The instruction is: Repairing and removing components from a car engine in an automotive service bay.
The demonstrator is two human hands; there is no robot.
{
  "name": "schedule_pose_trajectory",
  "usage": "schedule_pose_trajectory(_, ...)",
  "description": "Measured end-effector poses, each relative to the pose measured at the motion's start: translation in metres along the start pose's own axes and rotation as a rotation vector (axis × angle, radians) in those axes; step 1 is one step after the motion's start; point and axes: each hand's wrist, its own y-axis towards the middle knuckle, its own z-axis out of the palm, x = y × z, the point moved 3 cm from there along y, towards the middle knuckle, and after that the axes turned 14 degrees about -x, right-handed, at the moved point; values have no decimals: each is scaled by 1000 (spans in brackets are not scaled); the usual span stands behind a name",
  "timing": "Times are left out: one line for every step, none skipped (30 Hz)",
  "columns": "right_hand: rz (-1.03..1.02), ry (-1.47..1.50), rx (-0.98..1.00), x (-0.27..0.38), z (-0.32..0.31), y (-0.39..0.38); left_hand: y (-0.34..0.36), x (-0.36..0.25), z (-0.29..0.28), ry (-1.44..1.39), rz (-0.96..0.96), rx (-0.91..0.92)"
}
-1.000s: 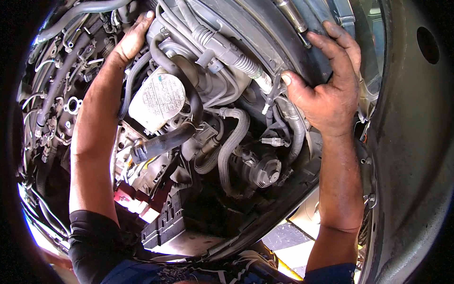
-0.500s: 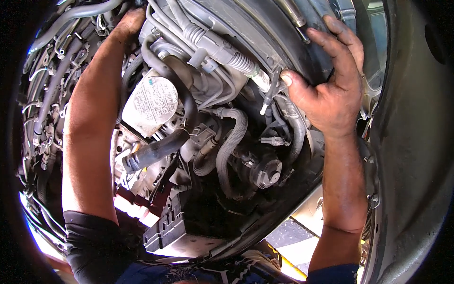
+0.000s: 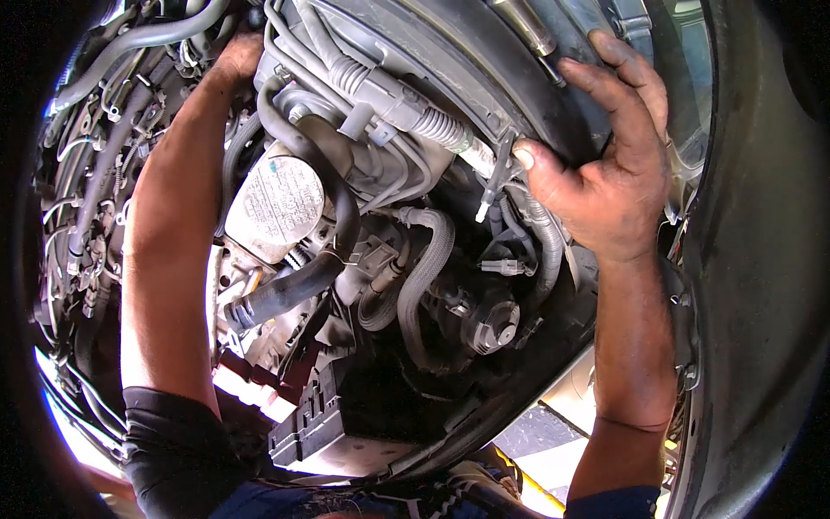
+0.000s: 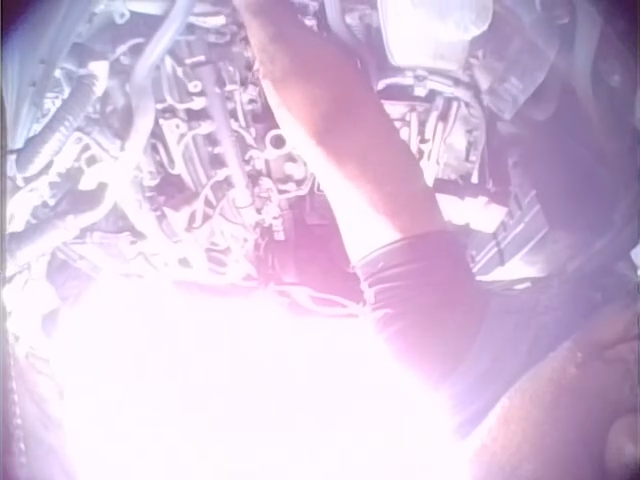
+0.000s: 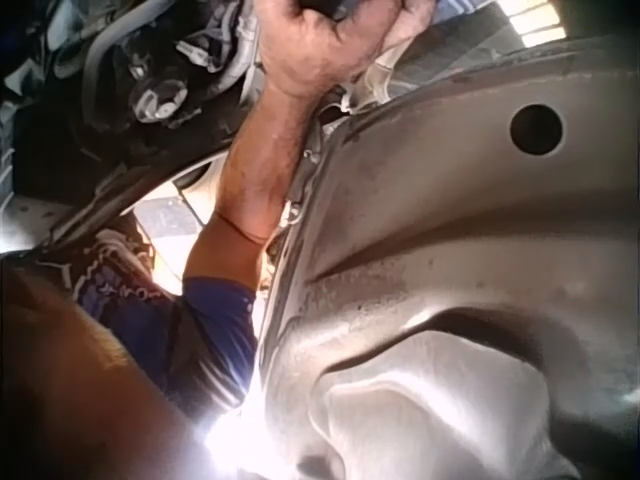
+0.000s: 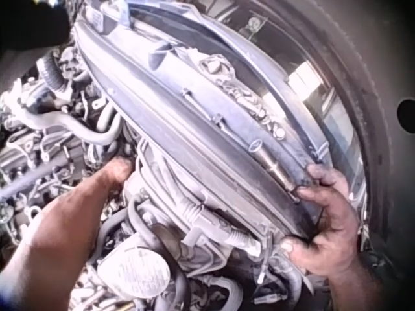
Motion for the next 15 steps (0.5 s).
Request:
schedule_pose_trajectory(-6,-103,96,-13,-2,-7,-20,-79,27,312,444,-507)
schedule_pose_trajectory(-22,-102,90,-6,-1,-3,-42,-80,8,350,429,-442)
schedule_pose_trajectory(-31,-89,65,-1,-1,0,-58,-72,-12,390,410,-452)
schedule_pose_trajectory(-35,-63,39,3,-2,2,-72,-69,-30,262,417,-567)
schedule_pose_trajectory(-33,-48,23,6,-3,3,-85,-67,-45,124,430,-679)
schedule_pose_trajectory(-28,-40,15,6,-4,2,-93,-69,-52,262,417,-623)
schedule_pose_trajectory(-28,-37,9,7,-6,2,-95,-70,-52,269,416,-625)
schedule_pose_trajectory(-28,-38,16,7,-6,2,-98,-74,-51,190,373,-685)
schedule_pose_trajectory(-26,-36,22,8,-7,2,-99,-70,-52,114,326,-743)
schedule_pose_trajectory(-25,-36,21,9,-6,3,-95,-66,-52,200,294,-639)
schedule_pose_trajectory(-33,-41,26,9,-6,3,-93,-62,-53,198,296,-638)
schedule_pose_trajectory(-39,-44,30,9,-6,3,-91,-58,-53,223,341,-653)
schedule_pose_trajectory(-36,-45,31,9,-5,4,-89,-54,-53,247,386,-668)
schedule_pose_trajectory(-41,-41,26,9,-5,4,-83,-49,-53,283,334,-630)
schedule_pose_trajectory(-46,-40,21,8,-6,3,-78,-49,-54,281,338,-628)
